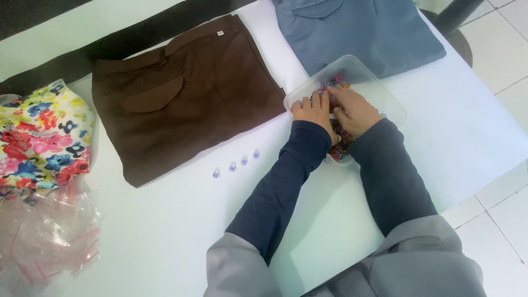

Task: Sorting buttons by color from a container and placing them into small plastic bags.

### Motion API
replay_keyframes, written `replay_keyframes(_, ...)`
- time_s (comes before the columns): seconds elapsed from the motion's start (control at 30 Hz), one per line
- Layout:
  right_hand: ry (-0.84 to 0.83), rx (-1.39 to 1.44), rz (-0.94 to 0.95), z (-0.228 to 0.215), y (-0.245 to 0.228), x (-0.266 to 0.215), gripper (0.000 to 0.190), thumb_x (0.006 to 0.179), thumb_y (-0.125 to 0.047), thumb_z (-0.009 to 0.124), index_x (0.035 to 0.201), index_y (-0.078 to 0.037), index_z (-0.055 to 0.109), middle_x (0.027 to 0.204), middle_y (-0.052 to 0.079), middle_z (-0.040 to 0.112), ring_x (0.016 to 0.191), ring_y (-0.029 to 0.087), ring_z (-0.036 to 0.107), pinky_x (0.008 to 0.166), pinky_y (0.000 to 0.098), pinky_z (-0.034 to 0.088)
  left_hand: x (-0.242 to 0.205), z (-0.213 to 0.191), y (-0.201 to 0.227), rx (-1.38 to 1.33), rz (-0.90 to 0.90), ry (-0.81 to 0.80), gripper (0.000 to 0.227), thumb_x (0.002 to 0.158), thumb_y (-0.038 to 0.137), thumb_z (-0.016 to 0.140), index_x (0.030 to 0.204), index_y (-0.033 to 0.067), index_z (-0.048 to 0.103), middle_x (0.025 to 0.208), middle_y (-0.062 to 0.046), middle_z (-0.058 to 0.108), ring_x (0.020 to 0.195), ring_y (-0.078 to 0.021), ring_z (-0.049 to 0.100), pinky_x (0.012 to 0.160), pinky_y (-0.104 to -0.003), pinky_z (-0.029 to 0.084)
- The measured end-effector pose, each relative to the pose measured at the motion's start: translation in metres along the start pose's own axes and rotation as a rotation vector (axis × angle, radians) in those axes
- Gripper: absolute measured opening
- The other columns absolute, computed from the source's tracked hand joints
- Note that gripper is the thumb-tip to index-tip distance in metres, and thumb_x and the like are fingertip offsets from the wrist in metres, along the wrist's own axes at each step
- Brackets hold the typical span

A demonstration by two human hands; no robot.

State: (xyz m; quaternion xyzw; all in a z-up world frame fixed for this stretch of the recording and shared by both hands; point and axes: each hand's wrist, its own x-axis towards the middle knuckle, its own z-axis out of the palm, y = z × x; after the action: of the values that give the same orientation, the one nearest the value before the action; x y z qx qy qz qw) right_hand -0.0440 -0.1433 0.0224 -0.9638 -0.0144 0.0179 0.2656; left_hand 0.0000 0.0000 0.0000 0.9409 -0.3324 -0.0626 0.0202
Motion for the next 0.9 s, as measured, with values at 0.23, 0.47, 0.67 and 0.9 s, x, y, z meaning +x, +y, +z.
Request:
replay_keyframes(0.23, 0.005, -0.297, 0.017, 0.004, 0.006, -0.001, 0.048, 0.099, -0.019, 0.056, 0.147, -0.012, 0.055, 0.131, 0.017, 0.063, 0.120, 0.041, 0.060, 0.103, 0.0564, 0.052, 0.003, 0.010, 0.000, -0.007, -0.006, 0.065, 0.096, 0.060, 0.066, 0.073, 0.134, 0.0109, 0.048, 0.117, -0.014, 0.058, 0.103, -0.0322, 0.060, 0.085, -0.050, 0.042)
replay_keyframes(0.47, 0.016, -0.240, 0.199, 0.010, 0.021, -0.001, 0.019, 0.097, -0.023, 0.060, 0.113, -0.018, 0.070, 0.110, 0.008, 0.072, 0.105, 0.033, 0.069, 0.091, 0.0502, 0.057, 0.001, 0.017, -0.006, -0.112, 0.037, 0.181, 0.061, 0.065, 0.047, 0.074, 0.114, 0.0120, 0.066, 0.095, -0.009, 0.067, 0.090, -0.0276, 0.067, 0.076, -0.046, 0.050)
replay_keyframes(0.67, 0.183, 0.166, 0.162, -0.009, 0.006, -0.006, 0.021, 0.104, -0.017, 0.056, 0.121, -0.016, 0.068, 0.108, 0.015, 0.073, 0.095, 0.037, 0.071, 0.077, 0.0511, 0.058, -0.012, -0.014, -0.008, -0.338, 0.050, 0.191, 0.046, 0.080, 0.032, 0.068, 0.121, 0.0122, 0.060, 0.102, -0.008, 0.067, 0.092, -0.0256, 0.071, 0.074, -0.040, 0.059)
replay_keyframes(0.9, 0.154, 0.727, 0.071, -0.039, -0.028, -0.012, 0.042, 0.109, -0.024, 0.055, 0.148, -0.008, 0.051, 0.118, 0.023, 0.070, 0.113, 0.034, 0.067, 0.094, 0.0470, 0.053, -0.028, -0.024, -0.004, -0.573, -0.014, 0.620, 0.040, 0.090, 0.027, 0.063, 0.128, 0.0181, 0.056, 0.114, -0.003, 0.063, 0.098, -0.0241, 0.072, 0.084, -0.037, 0.060)
